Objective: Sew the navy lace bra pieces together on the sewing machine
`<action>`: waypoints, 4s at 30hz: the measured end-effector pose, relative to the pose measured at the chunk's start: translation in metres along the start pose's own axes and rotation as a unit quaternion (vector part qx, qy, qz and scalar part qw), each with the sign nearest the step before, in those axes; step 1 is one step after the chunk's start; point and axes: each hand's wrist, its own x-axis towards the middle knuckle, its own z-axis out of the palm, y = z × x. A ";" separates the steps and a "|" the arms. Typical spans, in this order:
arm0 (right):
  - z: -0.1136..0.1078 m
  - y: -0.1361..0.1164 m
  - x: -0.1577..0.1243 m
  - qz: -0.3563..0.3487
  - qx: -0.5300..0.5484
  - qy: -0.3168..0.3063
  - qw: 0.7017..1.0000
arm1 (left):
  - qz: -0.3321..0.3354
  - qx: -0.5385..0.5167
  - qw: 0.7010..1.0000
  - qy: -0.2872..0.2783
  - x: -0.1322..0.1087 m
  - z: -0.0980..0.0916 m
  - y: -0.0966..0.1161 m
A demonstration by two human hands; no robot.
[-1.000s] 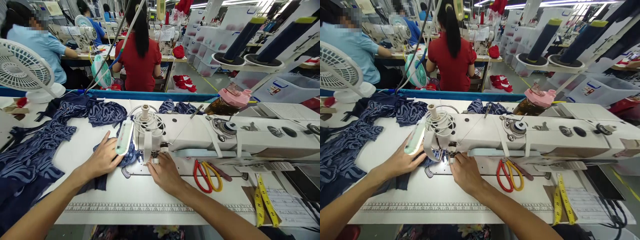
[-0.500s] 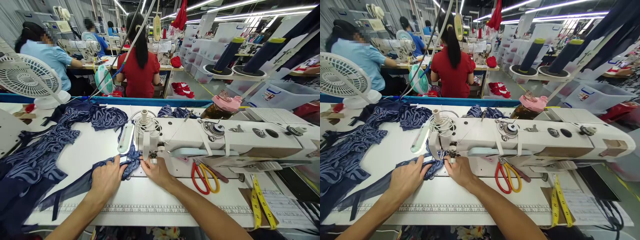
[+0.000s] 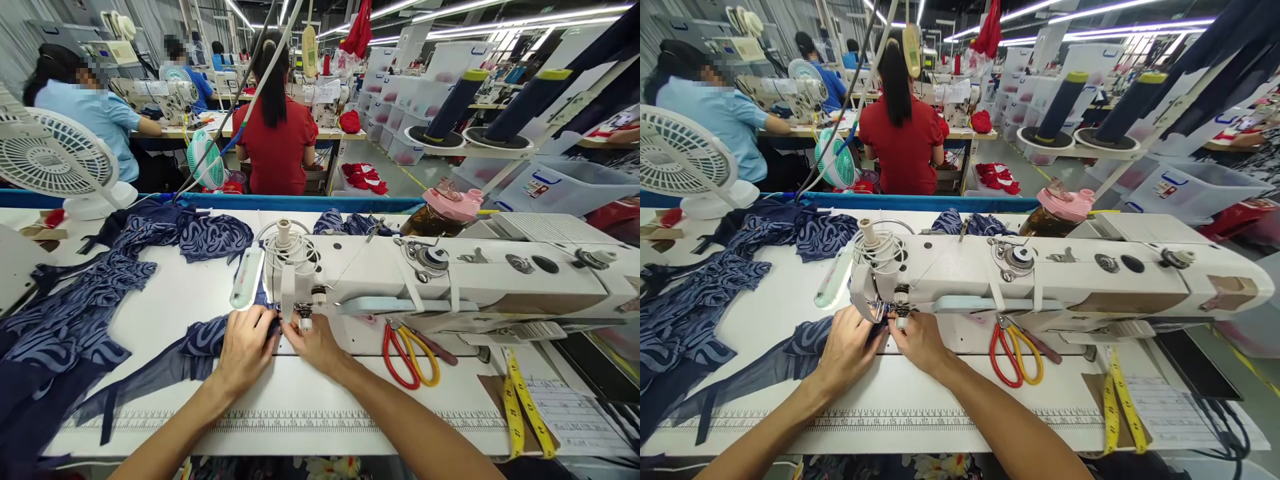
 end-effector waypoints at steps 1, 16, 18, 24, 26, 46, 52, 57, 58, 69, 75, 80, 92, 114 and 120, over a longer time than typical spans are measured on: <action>-0.001 0.000 0.000 0.002 0.000 -0.001 1.000 | -0.004 -0.023 1.000 -0.009 0.000 0.000 -0.002; -0.044 -0.001 -0.033 0.056 0.073 0.092 0.991 | -0.090 -0.171 0.980 -0.039 -0.002 0.002 -0.014; -0.045 -0.002 -0.038 0.032 0.057 0.101 0.993 | -0.076 -0.160 0.984 -0.026 -0.003 0.002 -0.014; -0.026 -0.005 -0.028 -0.126 -0.092 -0.004 0.988 | -0.016 -0.089 0.996 0.025 -0.005 0.000 -0.010; -0.016 -0.004 -0.016 -0.099 -0.095 -0.020 0.990 | 0.017 -0.046 0.998 0.048 -0.005 -0.001 -0.009; -0.006 0.004 -0.002 -0.069 -0.052 0.012 0.996 | -0.011 -0.042 0.998 0.051 0.002 0.006 -0.010; -0.015 0.009 -0.012 -0.067 -0.064 0.023 0.995 | -0.004 -0.086 0.995 0.039 0.006 0.003 -0.008; -0.025 0.013 -0.019 -0.123 -0.059 -0.006 0.991 | -0.041 -0.107 0.993 0.028 0.005 0.004 -0.008; -0.025 0.013 -0.019 -0.130 -0.055 -0.015 0.990 | -0.040 -0.108 0.993 0.027 0.004 0.004 -0.009; -0.012 0.005 -0.024 -0.172 -0.062 -0.035 0.983 | 0.123 -0.012 0.991 0.043 0.010 -0.001 -0.019; -0.012 0.005 -0.025 -0.177 -0.064 -0.012 0.982 | 0.132 -0.066 0.989 -0.023 0.013 0.000 -0.030; -0.010 0.008 -0.027 -0.181 -0.061 -0.014 0.982 | 0.115 -0.084 0.990 -0.003 0.009 0.001 -0.032; -0.013 0.006 -0.024 -0.137 -0.047 -0.024 0.989 | 0.112 -0.062 0.992 -0.017 0.007 0.006 -0.034; -0.006 0.010 -0.018 -0.153 -0.068 -0.006 0.986 | 0.004 -0.138 0.990 -0.036 0.021 0.006 -0.037; -0.008 0.009 -0.019 -0.151 -0.093 -0.033 0.984 | 0.012 -0.152 0.988 -0.036 0.024 0.009 -0.040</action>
